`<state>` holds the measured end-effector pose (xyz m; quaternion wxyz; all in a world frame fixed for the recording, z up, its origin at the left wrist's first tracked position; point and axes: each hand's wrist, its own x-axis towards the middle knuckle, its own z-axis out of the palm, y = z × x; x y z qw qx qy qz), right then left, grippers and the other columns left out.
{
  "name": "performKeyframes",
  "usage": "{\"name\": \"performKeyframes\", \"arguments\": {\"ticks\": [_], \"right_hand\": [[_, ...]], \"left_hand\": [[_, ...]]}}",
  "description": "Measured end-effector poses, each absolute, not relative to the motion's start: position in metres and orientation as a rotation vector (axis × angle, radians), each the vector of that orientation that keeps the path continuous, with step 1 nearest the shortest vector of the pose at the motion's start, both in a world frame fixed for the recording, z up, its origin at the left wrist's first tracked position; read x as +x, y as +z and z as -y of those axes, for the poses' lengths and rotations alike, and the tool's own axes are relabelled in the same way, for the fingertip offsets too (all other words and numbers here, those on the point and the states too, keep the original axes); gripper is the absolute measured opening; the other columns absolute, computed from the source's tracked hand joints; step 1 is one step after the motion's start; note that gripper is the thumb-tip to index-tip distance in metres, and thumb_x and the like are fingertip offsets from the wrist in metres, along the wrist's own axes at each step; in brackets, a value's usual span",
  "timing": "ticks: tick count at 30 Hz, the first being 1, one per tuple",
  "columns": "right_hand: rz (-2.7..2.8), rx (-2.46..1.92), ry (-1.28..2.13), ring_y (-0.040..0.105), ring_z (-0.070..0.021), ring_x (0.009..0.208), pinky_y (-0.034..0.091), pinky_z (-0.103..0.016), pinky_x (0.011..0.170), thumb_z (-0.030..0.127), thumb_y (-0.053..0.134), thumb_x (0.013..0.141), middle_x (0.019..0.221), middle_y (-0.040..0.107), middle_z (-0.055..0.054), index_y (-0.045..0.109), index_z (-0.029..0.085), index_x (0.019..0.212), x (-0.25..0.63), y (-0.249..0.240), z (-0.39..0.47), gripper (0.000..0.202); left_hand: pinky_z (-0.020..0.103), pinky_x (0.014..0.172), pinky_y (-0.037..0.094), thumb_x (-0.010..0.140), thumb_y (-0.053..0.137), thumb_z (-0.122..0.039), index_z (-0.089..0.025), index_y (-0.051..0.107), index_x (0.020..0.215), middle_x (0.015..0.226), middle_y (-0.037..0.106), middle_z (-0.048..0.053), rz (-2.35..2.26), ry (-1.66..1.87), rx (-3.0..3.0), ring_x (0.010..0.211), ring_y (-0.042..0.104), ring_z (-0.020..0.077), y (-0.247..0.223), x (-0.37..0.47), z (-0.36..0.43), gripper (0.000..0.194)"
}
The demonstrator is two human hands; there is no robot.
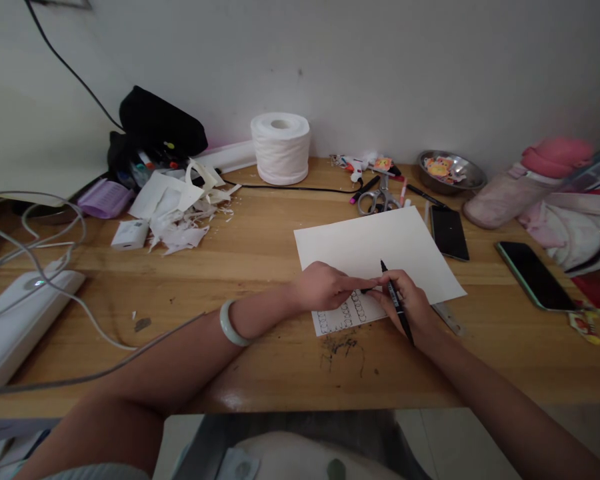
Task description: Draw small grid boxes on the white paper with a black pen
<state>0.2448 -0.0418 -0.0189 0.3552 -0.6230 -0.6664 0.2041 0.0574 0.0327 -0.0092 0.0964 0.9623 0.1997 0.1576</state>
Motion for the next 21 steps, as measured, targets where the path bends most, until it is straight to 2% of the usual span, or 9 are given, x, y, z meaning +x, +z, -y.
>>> {"name": "performKeyframes", "arguments": {"ticks": [21], "right_hand": [[1.699,-1.646,0.651,0.051,-0.0110,0.059,0.041,-0.022,0.055,0.033,0.054,0.075,0.069,0.055,0.003,0.047,0.022,0.084,0.2456,-0.0171,0.0412,0.016]], "left_hand": [[0.019,0.046,0.026,0.079,0.042,-0.016,-0.034,0.049,0.118,0.065,0.064,-0.004,-0.634,0.493,2.775,0.051,0.051,0.0073,-0.0065,0.0583,-0.0316,0.044]]}}
